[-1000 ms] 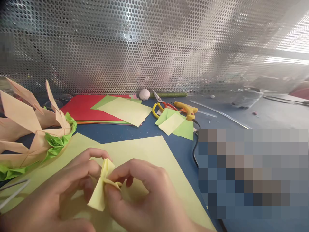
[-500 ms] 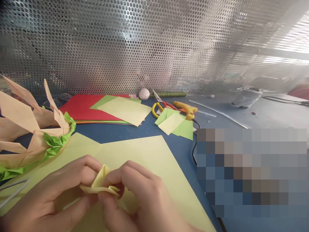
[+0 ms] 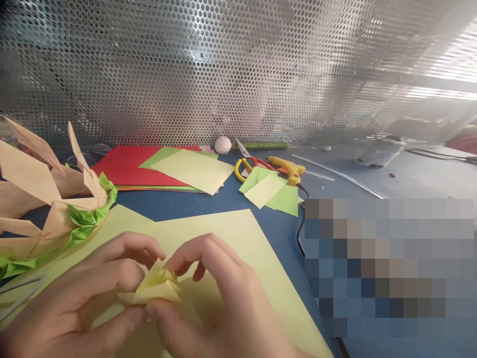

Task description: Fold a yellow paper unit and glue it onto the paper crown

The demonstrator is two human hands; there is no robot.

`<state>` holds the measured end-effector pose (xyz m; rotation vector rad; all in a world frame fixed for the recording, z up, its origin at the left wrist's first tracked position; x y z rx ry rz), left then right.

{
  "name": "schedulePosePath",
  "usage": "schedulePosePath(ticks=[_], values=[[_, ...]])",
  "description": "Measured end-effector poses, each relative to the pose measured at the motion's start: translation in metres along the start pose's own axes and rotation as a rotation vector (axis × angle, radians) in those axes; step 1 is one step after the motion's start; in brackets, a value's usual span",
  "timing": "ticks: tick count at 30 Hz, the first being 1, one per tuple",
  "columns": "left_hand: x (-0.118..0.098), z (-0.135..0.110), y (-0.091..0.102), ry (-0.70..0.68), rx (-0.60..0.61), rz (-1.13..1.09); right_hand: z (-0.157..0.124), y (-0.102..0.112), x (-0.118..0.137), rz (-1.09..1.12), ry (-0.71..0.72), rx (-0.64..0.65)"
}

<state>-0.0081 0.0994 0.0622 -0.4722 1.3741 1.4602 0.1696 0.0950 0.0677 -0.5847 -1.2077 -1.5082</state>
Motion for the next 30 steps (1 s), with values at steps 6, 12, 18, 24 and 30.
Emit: schedulePosePath(ticks=[6,12,18,24,30], values=[[-0.001,-0.007,-0.006,-0.026,-0.087,-0.055,0.004,-0.004,0.001,0.12,-0.102,0.257],[-0.007,-0.002,-0.008,0.116,-0.073,-0.103,0.003,-0.009,0.001,0.16,-0.26,0.309],[-0.007,0.0,-0.007,0.377,-0.157,-0.247,-0.001,-0.011,-0.005,0.192,-0.364,0.251],[-0.004,-0.002,-0.007,0.417,-0.163,-0.375,-0.001,-0.013,-0.006,0.17,-0.353,0.229],[0.003,-0.001,-0.003,0.478,-0.115,-0.397,-0.003,-0.006,-0.006,-0.014,-0.303,0.257]])
Point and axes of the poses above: each hand's wrist, its own z-axis towards the middle knuckle, its own y-axis out of the back of the hand, x = y × z, the point moved 3 cm from there along z, towards the middle knuckle, and after that the axes turned 1 degree about -x, right-handed, at the moved point
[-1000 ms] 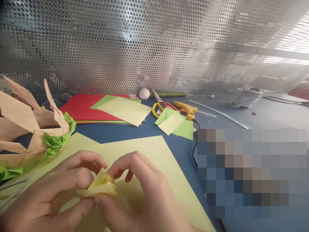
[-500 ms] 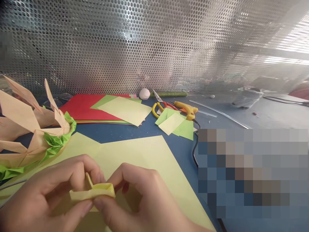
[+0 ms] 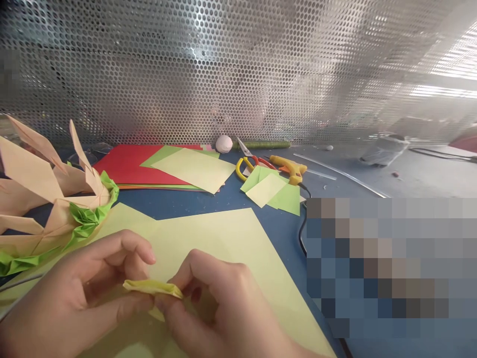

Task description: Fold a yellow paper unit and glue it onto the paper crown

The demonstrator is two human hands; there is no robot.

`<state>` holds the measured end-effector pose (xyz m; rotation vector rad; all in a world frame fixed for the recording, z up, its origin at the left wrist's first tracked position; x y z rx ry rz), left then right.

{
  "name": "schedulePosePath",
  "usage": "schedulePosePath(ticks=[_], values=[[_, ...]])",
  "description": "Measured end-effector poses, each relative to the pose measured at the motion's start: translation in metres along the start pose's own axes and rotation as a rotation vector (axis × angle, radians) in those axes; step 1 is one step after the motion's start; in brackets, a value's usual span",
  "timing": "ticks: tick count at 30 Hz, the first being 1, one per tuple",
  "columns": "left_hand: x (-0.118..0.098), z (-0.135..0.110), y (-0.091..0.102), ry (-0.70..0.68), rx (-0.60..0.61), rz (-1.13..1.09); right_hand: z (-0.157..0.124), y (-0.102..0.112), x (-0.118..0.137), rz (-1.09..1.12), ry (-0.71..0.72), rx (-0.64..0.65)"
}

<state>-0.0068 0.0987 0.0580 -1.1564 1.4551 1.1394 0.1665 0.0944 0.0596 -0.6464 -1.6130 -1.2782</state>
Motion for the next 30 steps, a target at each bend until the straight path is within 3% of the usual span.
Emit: schedulePosePath(ticks=[6,11,17,23,30], values=[[0.004,0.01,0.003,0.158,0.076,-0.048,-0.002,0.002,-0.003,-0.068,0.061,0.028],[0.003,0.011,0.007,0.106,0.075,-0.098,0.0,0.002,0.001,-0.004,0.037,-0.099],[0.002,0.011,0.007,0.074,0.094,-0.045,0.0,0.004,0.003,-0.014,0.088,-0.031],[0.0,0.008,0.003,0.039,0.101,-0.013,0.002,0.008,0.008,-0.056,0.181,-0.108],[0.002,0.01,-0.001,0.114,0.177,-0.024,0.0,0.009,0.006,-0.009,0.199,-0.101]])
Point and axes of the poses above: each hand's wrist, its own z-axis towards the middle knuckle, its own y-axis out of the back of the hand, x = y × z, the point moved 3 cm from there along z, towards the middle knuckle, and after that the axes turned 1 degree about -x, right-handed, at the moved point
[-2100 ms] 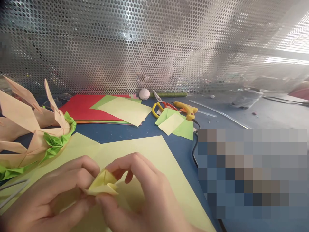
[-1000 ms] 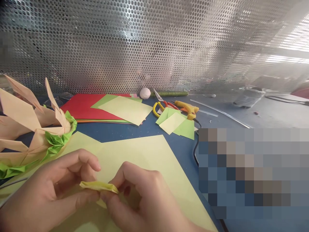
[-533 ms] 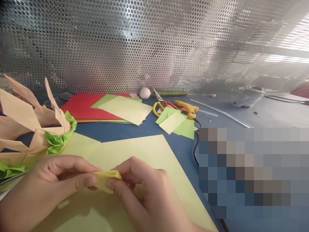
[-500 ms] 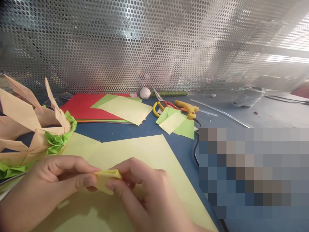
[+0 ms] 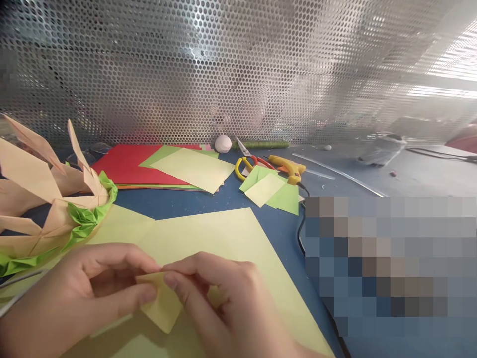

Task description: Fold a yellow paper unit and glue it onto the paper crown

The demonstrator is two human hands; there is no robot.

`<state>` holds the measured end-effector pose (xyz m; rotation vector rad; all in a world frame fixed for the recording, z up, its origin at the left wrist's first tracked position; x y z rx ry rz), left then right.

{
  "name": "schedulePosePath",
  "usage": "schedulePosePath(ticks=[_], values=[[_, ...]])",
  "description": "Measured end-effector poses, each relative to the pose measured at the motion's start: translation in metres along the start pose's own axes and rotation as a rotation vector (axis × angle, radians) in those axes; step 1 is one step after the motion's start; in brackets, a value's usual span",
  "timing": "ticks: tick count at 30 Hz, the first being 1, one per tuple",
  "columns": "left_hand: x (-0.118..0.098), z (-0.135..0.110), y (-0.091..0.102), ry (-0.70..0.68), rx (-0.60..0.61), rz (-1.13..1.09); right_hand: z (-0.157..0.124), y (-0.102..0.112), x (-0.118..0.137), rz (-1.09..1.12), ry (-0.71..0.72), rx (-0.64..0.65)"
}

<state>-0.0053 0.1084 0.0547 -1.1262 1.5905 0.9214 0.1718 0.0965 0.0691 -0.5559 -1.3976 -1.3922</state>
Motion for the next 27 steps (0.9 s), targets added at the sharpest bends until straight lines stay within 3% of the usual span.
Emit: schedulePosePath(ticks=[3,7,11,18,27], values=[[-0.001,0.0,-0.001,0.027,0.032,0.01,-0.004,-0.002,-0.002,-0.021,0.023,-0.017],[-0.002,0.0,-0.001,0.046,0.01,-0.02,-0.006,-0.006,-0.008,0.103,-0.029,-0.169],[-0.003,0.001,0.001,-0.024,0.021,0.012,-0.004,-0.008,-0.006,0.09,0.108,-0.202],[0.001,-0.001,0.001,-0.017,0.081,0.064,-0.002,-0.001,0.001,-0.137,0.204,-0.097],[-0.003,0.0,-0.001,0.013,0.131,0.077,0.0,-0.004,0.003,-0.169,0.219,-0.022]])
Point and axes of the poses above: each hand's wrist, its own z-axis towards the middle knuckle, its own y-axis out of the back of the hand, x = y × z, the point moved 3 cm from there along z, towards the middle knuckle, and after that the axes turned 1 degree about -x, right-handed, at the moved point
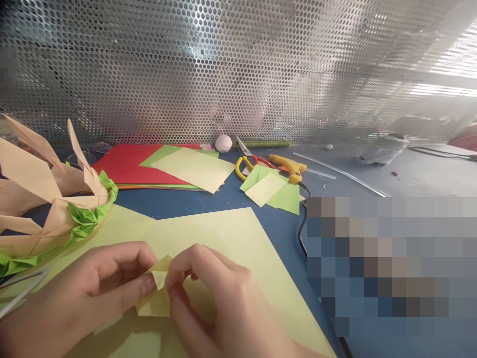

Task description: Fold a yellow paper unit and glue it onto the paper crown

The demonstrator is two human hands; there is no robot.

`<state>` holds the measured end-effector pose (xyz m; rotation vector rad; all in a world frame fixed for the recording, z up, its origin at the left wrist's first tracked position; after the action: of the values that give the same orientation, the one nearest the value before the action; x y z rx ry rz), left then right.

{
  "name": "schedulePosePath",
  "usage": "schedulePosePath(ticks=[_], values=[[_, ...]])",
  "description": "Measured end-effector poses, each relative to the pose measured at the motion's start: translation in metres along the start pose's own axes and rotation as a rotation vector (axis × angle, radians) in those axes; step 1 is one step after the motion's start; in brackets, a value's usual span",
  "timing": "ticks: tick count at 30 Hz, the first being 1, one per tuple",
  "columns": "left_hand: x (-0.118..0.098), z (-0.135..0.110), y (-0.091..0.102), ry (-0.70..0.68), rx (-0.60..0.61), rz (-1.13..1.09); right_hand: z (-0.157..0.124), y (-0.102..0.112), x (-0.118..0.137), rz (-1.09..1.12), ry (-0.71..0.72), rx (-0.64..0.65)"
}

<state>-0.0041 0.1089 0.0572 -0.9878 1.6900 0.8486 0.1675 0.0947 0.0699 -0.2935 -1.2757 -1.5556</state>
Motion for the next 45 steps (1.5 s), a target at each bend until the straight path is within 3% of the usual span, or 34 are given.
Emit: schedulePosePath(ticks=[9,22,25,33,36,42,45], values=[[-0.0005,0.0049,0.0018,0.0,0.009,-0.065,-0.0022,0.0028,0.0022,0.007,0.072,0.029],[-0.0071,0.0034,0.0086,0.029,-0.237,0.095,0.0045,0.005,0.0009,0.007,0.026,-0.021],[-0.0093,0.005,0.0078,0.024,-0.221,0.096,0.0033,0.0055,-0.0005,0.027,0.033,-0.039],[-0.0085,0.0051,0.0063,-0.043,-0.05,0.015,0.0007,0.0074,-0.0013,0.008,0.086,0.086],[-0.0064,0.004,0.0066,-0.039,-0.046,0.008,0.0025,0.0072,0.0009,0.021,0.096,0.08],[-0.0043,-0.0006,0.004,-0.008,-0.03,0.059,0.0041,0.0046,0.0015,0.09,-0.013,0.069],[-0.0062,-0.002,0.0027,-0.008,-0.043,0.073,0.002,0.0023,-0.0024,0.114,-0.118,0.002]])
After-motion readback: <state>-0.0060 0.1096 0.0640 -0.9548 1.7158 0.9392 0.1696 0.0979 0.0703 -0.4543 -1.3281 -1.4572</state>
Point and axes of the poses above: each hand's wrist, its own z-axis towards the middle knuckle, its own y-axis out of the back of the hand, x = y × z, the point moved 3 cm from there along z, towards the middle knuckle, and after that the axes turned 1 degree about -x, right-handed, at the moved point
